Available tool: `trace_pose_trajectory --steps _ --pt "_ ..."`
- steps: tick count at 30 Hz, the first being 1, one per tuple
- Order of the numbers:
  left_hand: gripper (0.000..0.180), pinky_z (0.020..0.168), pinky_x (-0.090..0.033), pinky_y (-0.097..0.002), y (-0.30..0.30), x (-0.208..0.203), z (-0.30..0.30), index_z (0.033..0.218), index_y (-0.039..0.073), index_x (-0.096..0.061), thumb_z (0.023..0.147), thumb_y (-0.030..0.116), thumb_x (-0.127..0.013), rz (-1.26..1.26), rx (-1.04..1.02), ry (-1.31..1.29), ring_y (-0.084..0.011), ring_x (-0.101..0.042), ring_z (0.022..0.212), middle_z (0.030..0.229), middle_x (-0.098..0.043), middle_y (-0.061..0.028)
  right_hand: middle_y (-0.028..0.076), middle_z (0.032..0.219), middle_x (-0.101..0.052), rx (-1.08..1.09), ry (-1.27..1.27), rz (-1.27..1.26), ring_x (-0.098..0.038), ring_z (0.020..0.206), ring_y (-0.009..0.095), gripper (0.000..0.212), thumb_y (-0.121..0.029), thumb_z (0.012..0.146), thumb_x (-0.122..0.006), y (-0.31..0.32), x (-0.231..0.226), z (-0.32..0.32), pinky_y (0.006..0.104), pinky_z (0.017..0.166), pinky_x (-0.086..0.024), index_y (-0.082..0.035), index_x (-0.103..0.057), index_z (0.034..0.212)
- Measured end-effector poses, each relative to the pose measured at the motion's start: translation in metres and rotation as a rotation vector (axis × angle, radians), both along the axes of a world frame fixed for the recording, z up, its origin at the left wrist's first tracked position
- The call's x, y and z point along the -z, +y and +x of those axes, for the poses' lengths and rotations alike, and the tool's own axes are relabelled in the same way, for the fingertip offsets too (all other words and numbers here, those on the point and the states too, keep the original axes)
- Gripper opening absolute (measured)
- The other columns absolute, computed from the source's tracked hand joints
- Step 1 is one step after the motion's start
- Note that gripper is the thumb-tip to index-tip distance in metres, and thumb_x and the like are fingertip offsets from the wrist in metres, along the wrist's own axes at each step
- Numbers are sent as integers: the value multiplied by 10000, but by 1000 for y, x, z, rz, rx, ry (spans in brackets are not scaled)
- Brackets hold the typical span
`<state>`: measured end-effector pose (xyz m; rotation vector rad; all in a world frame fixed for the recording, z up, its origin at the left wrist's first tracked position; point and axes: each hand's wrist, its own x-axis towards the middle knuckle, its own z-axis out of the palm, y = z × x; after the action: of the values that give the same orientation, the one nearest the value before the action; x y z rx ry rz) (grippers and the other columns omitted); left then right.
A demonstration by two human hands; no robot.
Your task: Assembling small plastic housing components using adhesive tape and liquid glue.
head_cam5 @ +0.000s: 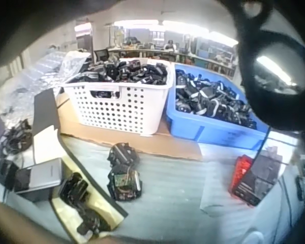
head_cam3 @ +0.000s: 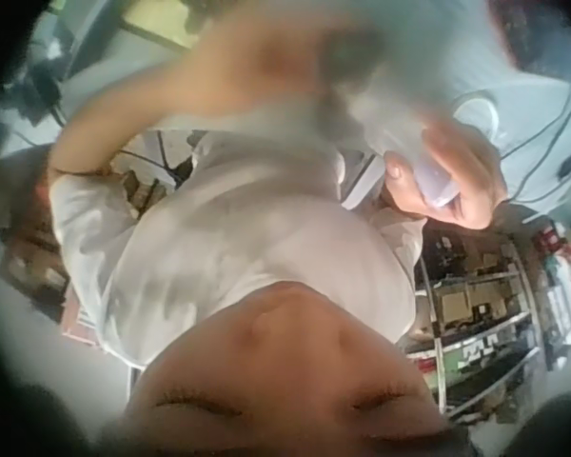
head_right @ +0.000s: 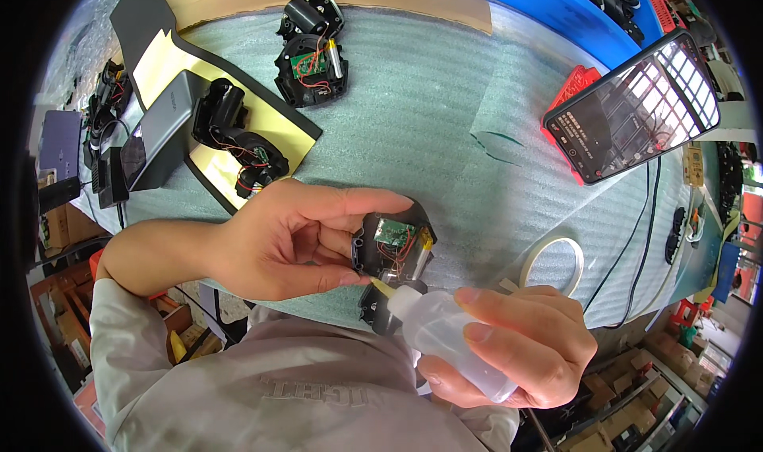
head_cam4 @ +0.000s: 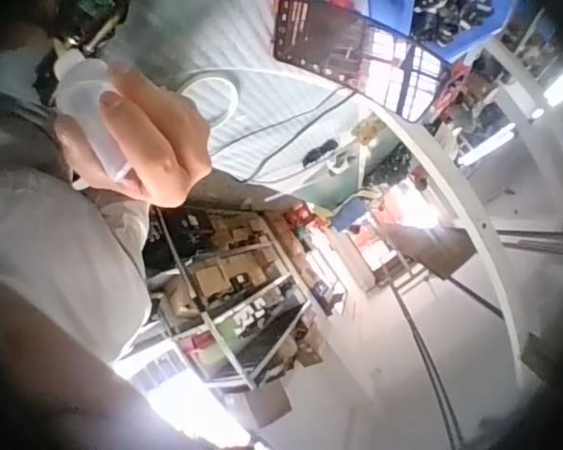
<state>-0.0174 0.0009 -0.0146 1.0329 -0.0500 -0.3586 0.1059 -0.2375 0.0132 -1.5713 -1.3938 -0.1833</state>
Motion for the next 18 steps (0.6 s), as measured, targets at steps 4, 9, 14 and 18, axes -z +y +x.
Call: trace_pose_trajectory --steps 4,9,14,18 --pt "734 1044 -458 -299 1 0 0 1556 -14 -231 902 -226 -490 18 12 -13 -219 -559 1290 1440 -521 -194 141 786 -713 2 -13 12 -590 458 125 510 -257 608 -933 3 0 2 215 370 -405 -66 -625 966" --pt "730 1055 -459 -308 0 3 1 1555 -10 -239 903 -231 -484 -11 6 -54 -220 -554 1295 1447 -516 -192 161 806 -704 8 -7 24 -594 506 147 479 -271 653 -904 3 1 0 232 410 -419 -49 -626 974" --pt "743 1078 -450 -327 -1 1 1 1553 -9 -247 890 -253 -478 -34 -13 -36 -235 -541 1312 1448 -515 -195 150 846 -711 -8 -3 13 -595 533 135 492 -259 662 -901 -7 -1 5 230 423 -427 -68 -621 1018" --pt "756 1085 -450 -347 3 2 0 1554 -5 -252 880 -265 -476 -103 -9 -27 -248 -532 1322 1444 -519 -194 188 928 -702 78 73 95 -587 644 159 458 -274 755 -843 -39 3 10 256 511 -464 -54 -598 1074"
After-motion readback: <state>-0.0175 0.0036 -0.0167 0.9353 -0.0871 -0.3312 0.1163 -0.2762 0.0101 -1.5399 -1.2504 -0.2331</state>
